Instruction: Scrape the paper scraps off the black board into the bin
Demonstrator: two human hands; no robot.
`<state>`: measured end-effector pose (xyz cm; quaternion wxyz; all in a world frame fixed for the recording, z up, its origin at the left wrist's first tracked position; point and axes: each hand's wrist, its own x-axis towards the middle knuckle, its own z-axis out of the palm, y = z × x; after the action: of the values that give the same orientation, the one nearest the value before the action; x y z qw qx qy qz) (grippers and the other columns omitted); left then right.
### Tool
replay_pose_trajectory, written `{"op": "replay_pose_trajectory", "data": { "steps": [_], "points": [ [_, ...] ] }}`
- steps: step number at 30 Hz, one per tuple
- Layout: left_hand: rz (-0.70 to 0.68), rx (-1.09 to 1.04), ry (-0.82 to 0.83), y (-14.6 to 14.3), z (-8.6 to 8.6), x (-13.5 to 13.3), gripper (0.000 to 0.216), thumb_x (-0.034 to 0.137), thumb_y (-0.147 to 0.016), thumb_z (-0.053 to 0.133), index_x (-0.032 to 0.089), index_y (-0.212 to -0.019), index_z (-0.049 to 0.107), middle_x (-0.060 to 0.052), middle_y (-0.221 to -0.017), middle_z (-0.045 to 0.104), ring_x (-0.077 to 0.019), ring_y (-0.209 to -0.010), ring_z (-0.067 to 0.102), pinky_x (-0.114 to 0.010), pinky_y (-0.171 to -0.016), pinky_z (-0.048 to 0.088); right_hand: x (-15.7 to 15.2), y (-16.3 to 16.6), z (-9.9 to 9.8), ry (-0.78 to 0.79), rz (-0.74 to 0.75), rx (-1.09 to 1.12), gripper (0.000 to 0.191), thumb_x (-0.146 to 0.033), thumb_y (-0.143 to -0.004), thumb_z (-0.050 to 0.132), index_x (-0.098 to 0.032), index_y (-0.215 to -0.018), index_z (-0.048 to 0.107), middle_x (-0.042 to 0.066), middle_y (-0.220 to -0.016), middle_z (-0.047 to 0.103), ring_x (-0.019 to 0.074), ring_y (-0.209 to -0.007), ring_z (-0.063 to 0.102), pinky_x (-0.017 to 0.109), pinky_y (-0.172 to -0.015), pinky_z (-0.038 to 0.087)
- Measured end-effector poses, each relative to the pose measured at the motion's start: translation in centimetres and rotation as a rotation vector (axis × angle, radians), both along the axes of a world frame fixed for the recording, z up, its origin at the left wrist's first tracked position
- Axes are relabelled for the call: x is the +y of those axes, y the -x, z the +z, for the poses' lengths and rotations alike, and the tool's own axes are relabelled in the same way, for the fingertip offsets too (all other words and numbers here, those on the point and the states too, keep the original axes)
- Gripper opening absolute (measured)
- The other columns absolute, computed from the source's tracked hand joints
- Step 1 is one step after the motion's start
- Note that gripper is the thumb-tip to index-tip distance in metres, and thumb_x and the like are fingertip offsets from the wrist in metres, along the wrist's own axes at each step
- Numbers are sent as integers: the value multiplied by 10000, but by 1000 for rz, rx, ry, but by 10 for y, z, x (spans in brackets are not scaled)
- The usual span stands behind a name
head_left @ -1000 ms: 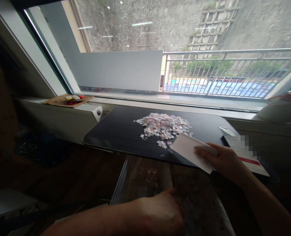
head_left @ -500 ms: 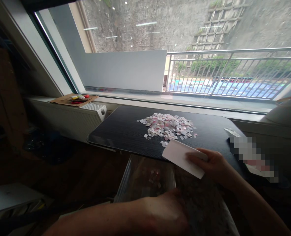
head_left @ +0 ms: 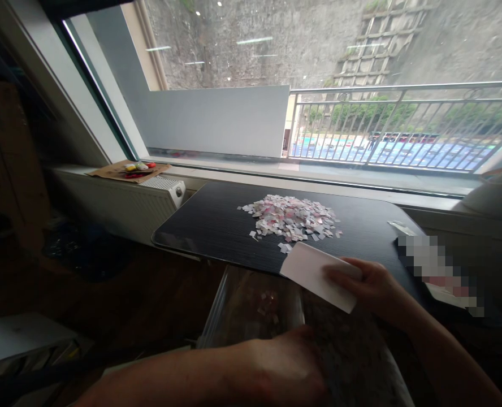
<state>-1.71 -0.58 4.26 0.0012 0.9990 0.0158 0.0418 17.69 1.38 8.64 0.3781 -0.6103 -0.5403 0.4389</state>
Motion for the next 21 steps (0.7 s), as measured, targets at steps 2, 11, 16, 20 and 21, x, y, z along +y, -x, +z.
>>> {"op": "replay_pose_trajectory", "data": {
  "steps": [2, 11, 16, 20, 21],
  "points": [
    [-57, 26, 50, 0, 9, 1, 241, 206, -892, 512, 205, -861, 751, -33, -1178, 727, -172, -1094, 637, -280, -868, 487, 0, 5, 0, 3, 17, 17, 403, -539, -697, 780, -169, -857, 788, -10, -606, 658, 128, -513, 539, 227, -456, 412],
    [-68, 69, 134, -2, 13, 1, 260, 192, -917, 492, 178, -816, 731, -55, -988, 748, -190, -945, 658, -329, -839, 477, -8, 8, 1, -18, 78, -69, 386, -552, -733, 738, -166, -758, 740, -28, -558, 576, 110, -502, 475, 223, -450, 352],
    [-29, 199, 185, -1, 17, 0, 331, 175, -865, 589, 204, -536, 590, -8, -680, 679, -161, -651, 573, -349, -691, 438, -13, 4, 3, -85, -37, -118, 371, -556, -719, 752, -191, -782, 762, -26, -585, 601, 133, -537, 512, 229, -472, 403],
    [-33, 138, 192, 0, 14, -1, 361, 177, -870, 583, 204, -510, 559, -16, -662, 656, -158, -659, 559, -349, -654, 409, -15, -5, 3, -45, 80, -129, 395, -579, -736, 726, -185, -748, 757, -20, -568, 594, 132, -524, 504, 230, -457, 394],
    [-26, 139, 184, 1, 11, -1, 354, 174, -861, 599, 203, -510, 557, -14, -665, 657, -158, -661, 562, -354, -660, 411, -15, -7, 3, -47, 66, -132, 395, -576, -737, 722, -184, -761, 763, -15, -571, 600, 137, -525, 508, 234, -454, 396]
  ]
}}
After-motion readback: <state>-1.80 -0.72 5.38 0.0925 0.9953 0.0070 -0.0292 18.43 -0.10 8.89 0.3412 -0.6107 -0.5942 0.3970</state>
